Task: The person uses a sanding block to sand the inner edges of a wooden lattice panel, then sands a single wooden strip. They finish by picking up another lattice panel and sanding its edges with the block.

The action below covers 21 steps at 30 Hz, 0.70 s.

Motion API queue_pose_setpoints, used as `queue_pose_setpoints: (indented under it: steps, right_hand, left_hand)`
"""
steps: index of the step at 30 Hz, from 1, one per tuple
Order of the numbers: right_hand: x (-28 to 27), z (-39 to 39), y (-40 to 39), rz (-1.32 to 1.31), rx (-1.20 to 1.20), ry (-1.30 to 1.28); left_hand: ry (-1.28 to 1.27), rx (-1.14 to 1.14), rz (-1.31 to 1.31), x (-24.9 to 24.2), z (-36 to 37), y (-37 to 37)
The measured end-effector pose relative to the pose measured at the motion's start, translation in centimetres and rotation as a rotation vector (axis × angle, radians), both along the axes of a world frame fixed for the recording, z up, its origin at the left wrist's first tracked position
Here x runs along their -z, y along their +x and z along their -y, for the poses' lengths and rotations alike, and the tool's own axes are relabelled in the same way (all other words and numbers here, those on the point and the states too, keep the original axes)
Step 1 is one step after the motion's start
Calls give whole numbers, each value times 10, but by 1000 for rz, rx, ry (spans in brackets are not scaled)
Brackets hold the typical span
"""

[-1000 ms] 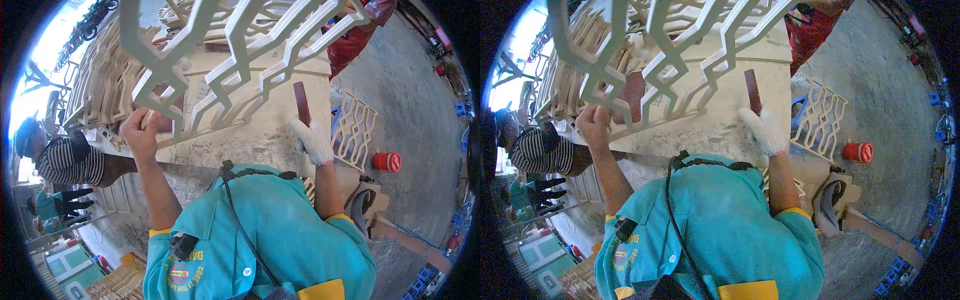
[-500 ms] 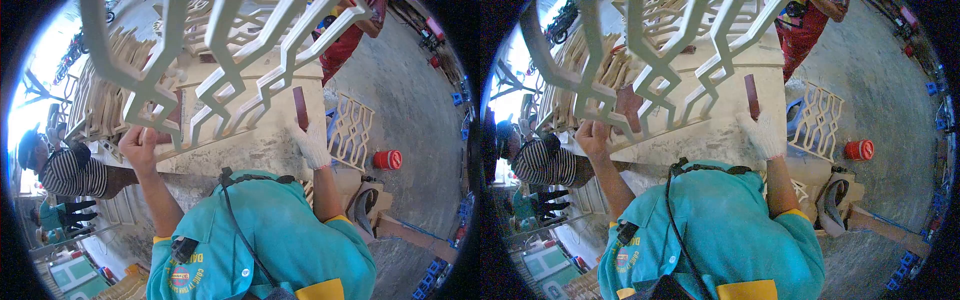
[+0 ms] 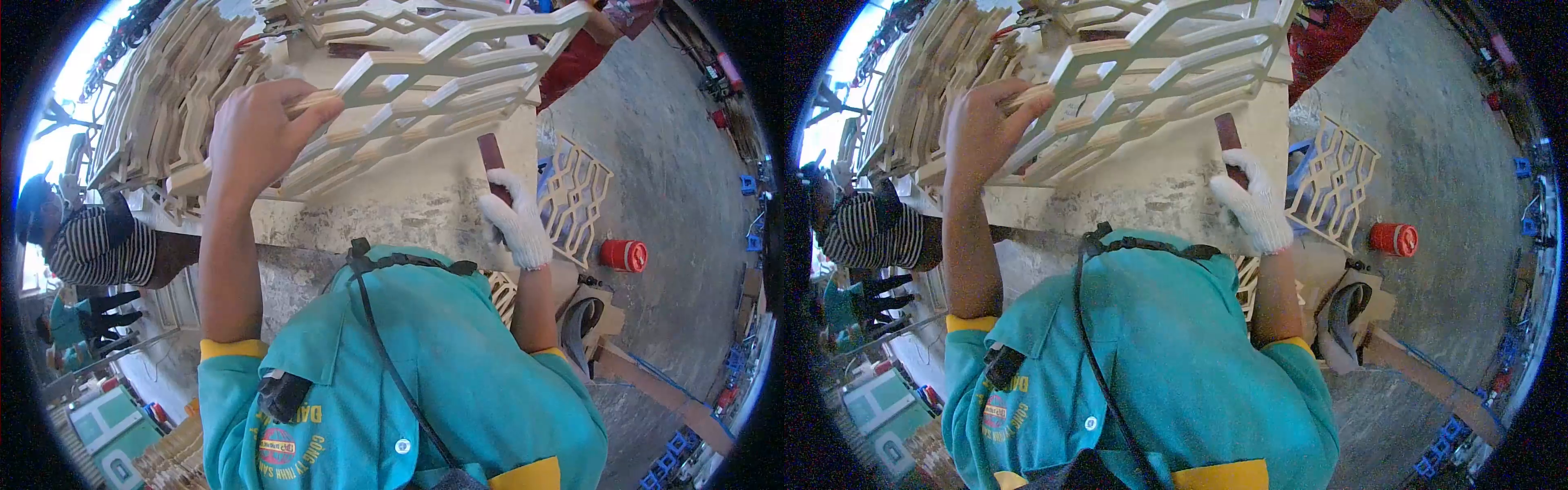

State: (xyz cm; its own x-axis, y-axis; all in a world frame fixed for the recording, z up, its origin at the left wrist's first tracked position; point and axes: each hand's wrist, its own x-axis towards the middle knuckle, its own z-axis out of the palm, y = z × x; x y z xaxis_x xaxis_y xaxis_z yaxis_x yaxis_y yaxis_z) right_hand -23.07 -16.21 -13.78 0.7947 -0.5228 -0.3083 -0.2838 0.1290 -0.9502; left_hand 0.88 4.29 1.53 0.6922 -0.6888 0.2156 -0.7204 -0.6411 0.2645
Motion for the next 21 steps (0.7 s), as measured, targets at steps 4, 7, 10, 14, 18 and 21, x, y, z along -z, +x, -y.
queue_pose_setpoints:
  steps: [4,7,10,14,18,21]
  right_hand:
    - [19,12,13,-67,9,79]
    - [34,20,29,-62,-8,167]
    - [48,28,49,-21,25,248]
    - [59,21,71,98,108,368]
    - [56,14,80,61,-133,367]
    - [77,29,85,80,-94,269]
  left_hand:
    - [69,27,36,7,11,11]
    - [59,37,84,10,13,20]
    - [70,54,92,13,14,37]
    - [74,53,91,16,17,42]
    - [73,30,145,16,17,42]
    - [125,-12,0,10,19,43]
